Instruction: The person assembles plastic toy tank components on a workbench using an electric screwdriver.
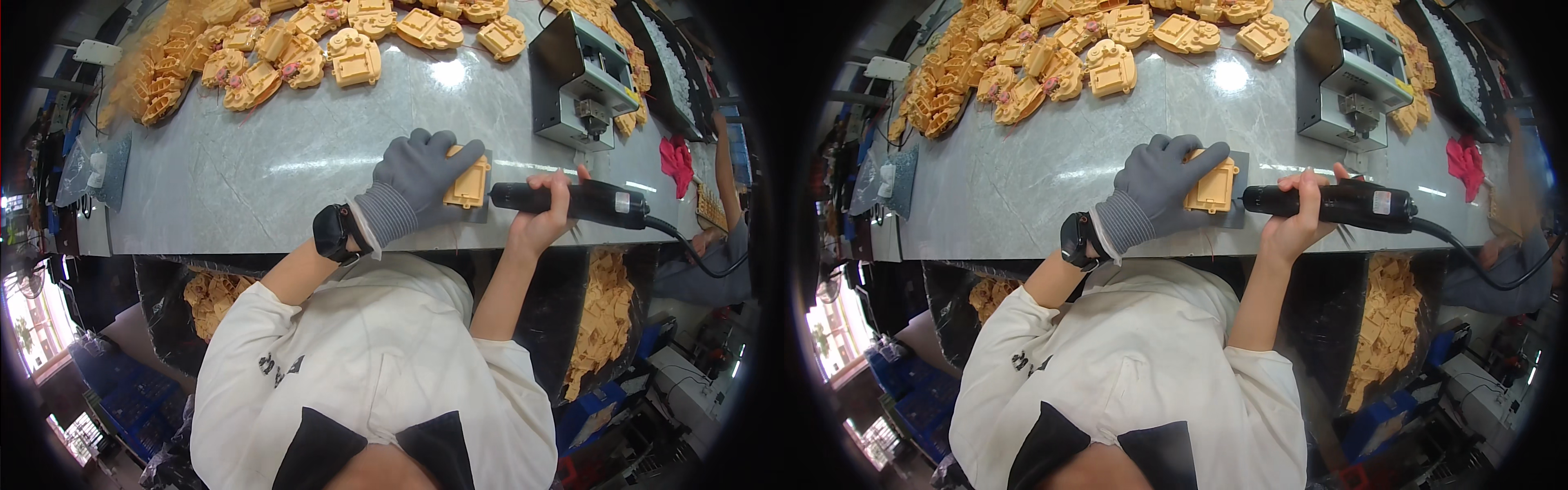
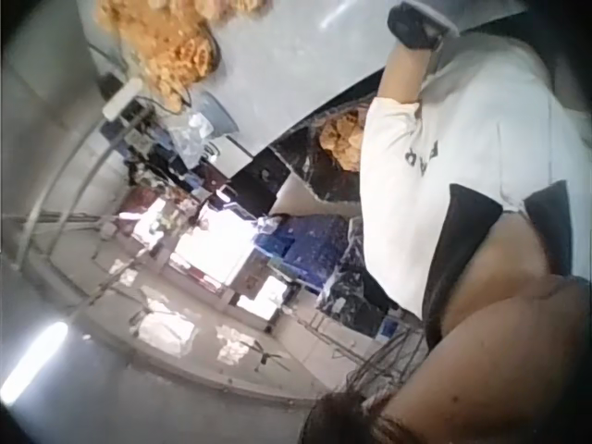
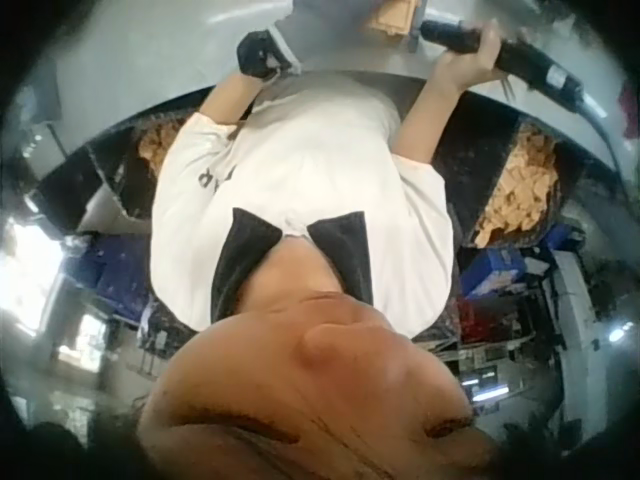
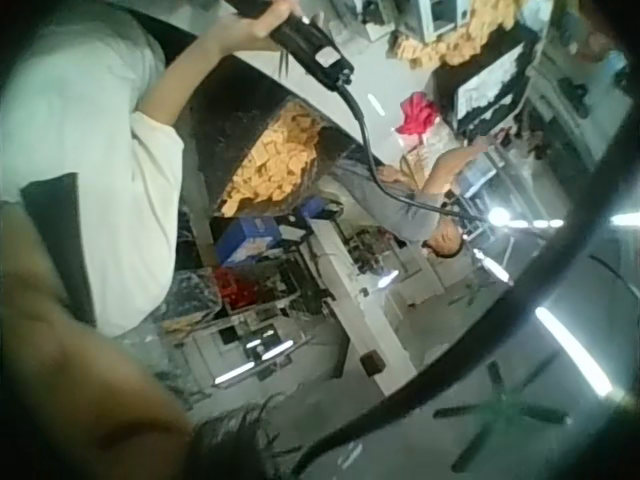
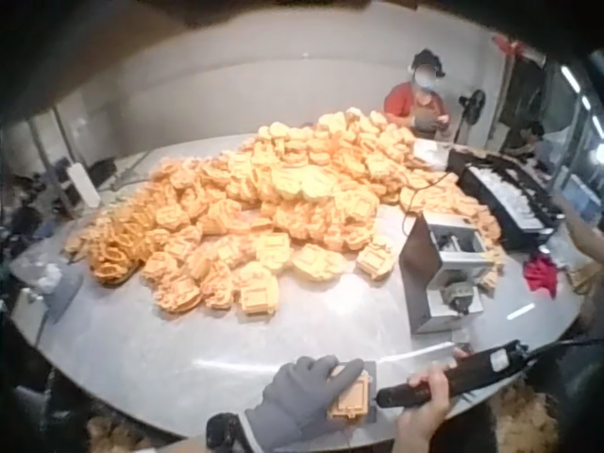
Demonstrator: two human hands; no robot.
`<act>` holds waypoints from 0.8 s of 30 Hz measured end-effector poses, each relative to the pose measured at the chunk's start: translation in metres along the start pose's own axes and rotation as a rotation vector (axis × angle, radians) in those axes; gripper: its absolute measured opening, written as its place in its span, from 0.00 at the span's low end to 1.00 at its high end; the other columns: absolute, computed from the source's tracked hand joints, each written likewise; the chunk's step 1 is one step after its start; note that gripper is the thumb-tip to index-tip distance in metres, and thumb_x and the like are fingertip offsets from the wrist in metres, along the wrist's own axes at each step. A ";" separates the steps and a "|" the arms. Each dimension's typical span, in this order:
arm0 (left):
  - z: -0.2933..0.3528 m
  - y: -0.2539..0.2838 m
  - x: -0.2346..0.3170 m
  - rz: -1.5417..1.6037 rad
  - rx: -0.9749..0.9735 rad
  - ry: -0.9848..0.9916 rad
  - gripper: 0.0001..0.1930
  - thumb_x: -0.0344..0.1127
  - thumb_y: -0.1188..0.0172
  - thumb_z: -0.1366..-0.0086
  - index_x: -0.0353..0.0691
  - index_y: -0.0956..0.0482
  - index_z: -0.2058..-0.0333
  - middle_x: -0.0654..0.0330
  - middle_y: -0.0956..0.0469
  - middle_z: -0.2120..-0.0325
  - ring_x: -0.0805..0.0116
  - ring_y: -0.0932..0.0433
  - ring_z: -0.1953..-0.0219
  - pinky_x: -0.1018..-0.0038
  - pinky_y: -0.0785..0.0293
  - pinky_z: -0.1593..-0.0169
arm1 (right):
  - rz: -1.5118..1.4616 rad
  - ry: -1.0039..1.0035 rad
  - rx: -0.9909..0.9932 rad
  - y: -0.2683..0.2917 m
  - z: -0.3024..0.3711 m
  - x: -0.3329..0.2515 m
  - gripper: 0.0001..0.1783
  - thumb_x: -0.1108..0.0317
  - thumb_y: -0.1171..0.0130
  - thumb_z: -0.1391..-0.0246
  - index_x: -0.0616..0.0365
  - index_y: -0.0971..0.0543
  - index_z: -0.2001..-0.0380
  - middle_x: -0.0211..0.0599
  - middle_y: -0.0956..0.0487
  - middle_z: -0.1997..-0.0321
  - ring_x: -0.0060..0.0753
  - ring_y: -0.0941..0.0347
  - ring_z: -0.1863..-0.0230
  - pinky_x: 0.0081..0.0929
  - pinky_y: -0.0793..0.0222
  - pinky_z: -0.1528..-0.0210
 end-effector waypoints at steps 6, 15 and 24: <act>0.000 0.002 0.005 -0.015 0.112 -0.080 0.39 0.61 0.39 0.56 0.48 0.36 0.47 0.54 0.31 0.59 0.54 0.30 0.56 0.62 0.31 0.54 | 0.007 -0.001 0.008 0.000 -0.002 0.000 0.22 0.78 0.49 0.53 0.60 0.35 0.52 0.31 0.32 0.79 0.24 0.34 0.79 0.26 0.34 0.70; 0.009 -0.006 -0.003 -0.046 0.093 -0.108 0.40 0.60 0.39 0.55 0.44 0.37 0.46 0.49 0.36 0.50 0.47 0.39 0.45 0.54 0.44 0.42 | -0.007 0.034 0.045 0.002 0.004 -0.007 0.23 0.78 0.49 0.54 0.61 0.37 0.51 0.33 0.32 0.78 0.25 0.34 0.79 0.26 0.35 0.71; 0.028 0.070 -0.015 0.371 0.448 -0.120 0.31 0.53 0.44 0.45 0.37 0.34 0.48 0.44 0.35 0.50 0.44 0.37 0.47 0.55 0.44 0.42 | 0.028 0.210 -0.001 0.023 0.009 -0.054 0.26 0.79 0.51 0.56 0.65 0.40 0.50 0.33 0.34 0.81 0.25 0.37 0.82 0.25 0.35 0.73</act>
Point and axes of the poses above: each hand's wrist, its own z-axis away from the middle knuckle, its own y-axis out of the back of the hand, x = y × z, the point moved 10 cm from there along -z, towards the middle knuckle
